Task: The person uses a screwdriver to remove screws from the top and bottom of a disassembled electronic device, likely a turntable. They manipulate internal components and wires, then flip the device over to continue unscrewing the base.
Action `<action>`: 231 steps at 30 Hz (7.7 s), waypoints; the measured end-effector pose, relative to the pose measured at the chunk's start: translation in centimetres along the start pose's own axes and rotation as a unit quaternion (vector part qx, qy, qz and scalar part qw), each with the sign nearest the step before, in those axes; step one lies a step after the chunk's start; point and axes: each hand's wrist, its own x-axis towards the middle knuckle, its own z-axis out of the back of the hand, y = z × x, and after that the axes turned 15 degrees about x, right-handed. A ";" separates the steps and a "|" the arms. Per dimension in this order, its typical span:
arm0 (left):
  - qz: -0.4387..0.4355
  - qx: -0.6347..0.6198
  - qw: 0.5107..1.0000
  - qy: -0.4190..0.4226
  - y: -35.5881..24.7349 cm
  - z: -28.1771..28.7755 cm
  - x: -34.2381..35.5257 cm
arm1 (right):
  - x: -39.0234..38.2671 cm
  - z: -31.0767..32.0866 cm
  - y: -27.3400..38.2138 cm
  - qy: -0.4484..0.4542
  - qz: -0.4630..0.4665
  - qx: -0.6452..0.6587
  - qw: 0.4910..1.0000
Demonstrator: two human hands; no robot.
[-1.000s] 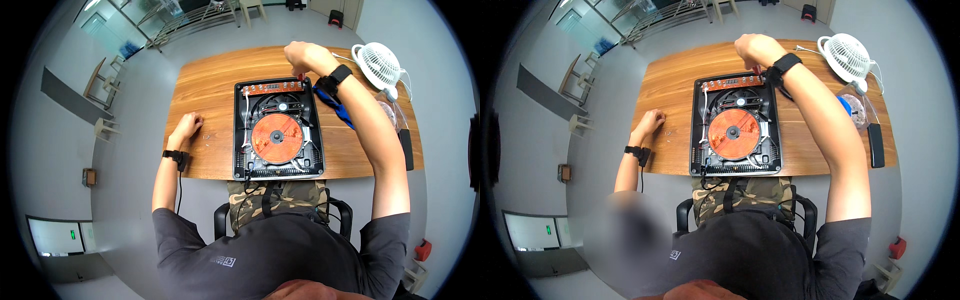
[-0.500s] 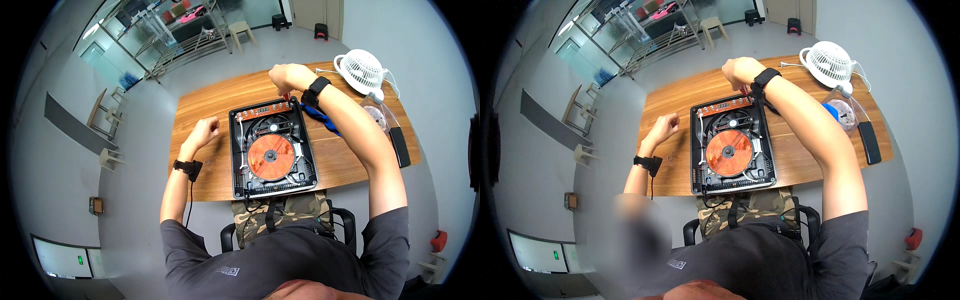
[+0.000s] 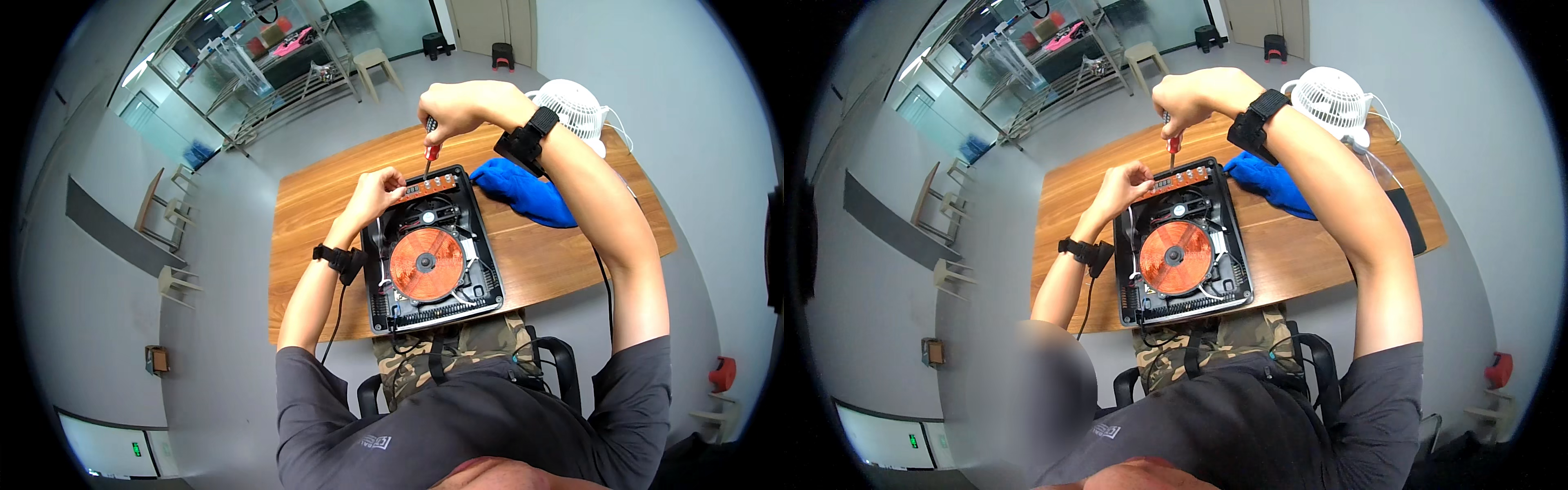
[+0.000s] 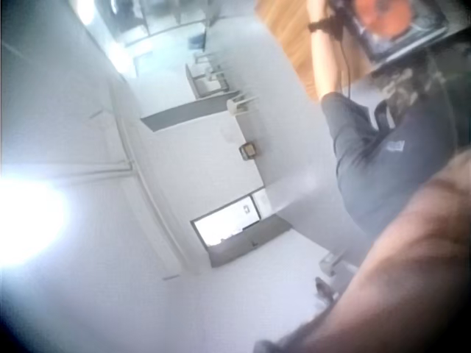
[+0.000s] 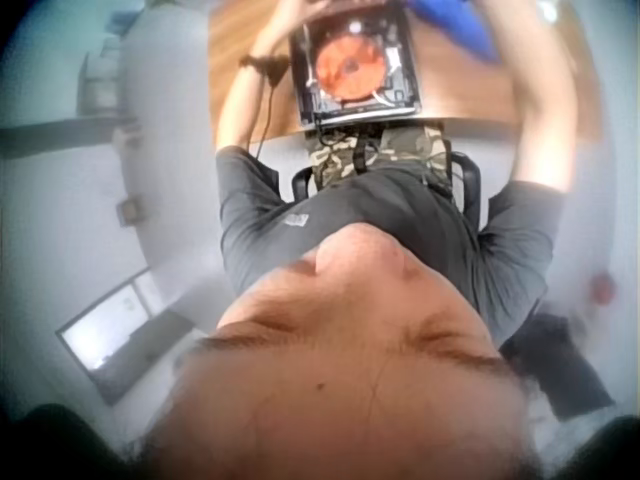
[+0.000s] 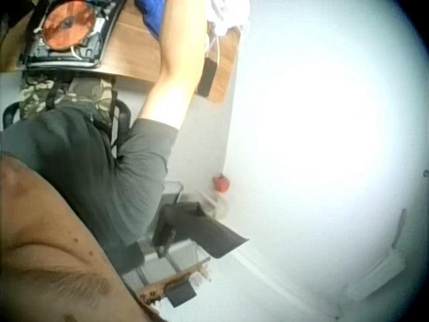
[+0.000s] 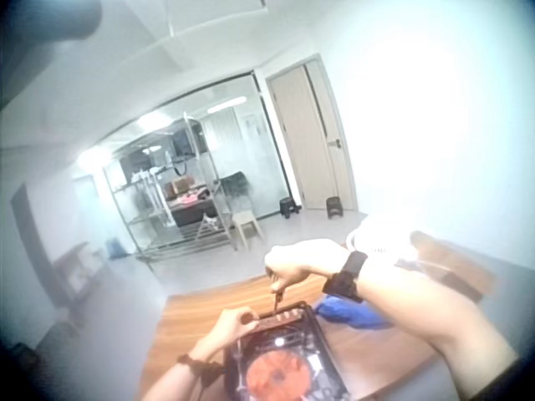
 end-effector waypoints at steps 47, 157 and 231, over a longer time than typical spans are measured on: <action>-0.061 0.003 0.998 -0.015 -2.5 -3.4 -0.7 | 1.3 -1.8 -0.8 0.038 -0.046 0.092 0.994; -0.075 0.163 0.980 0.085 1.5 -6.2 5.3 | 6.6 -6.4 -4.5 -0.115 -0.097 -0.029 0.988; -0.098 0.206 0.970 0.084 1.6 -6.3 5.4 | 6.2 -5.6 -3.6 -0.040 -0.101 -0.107 0.988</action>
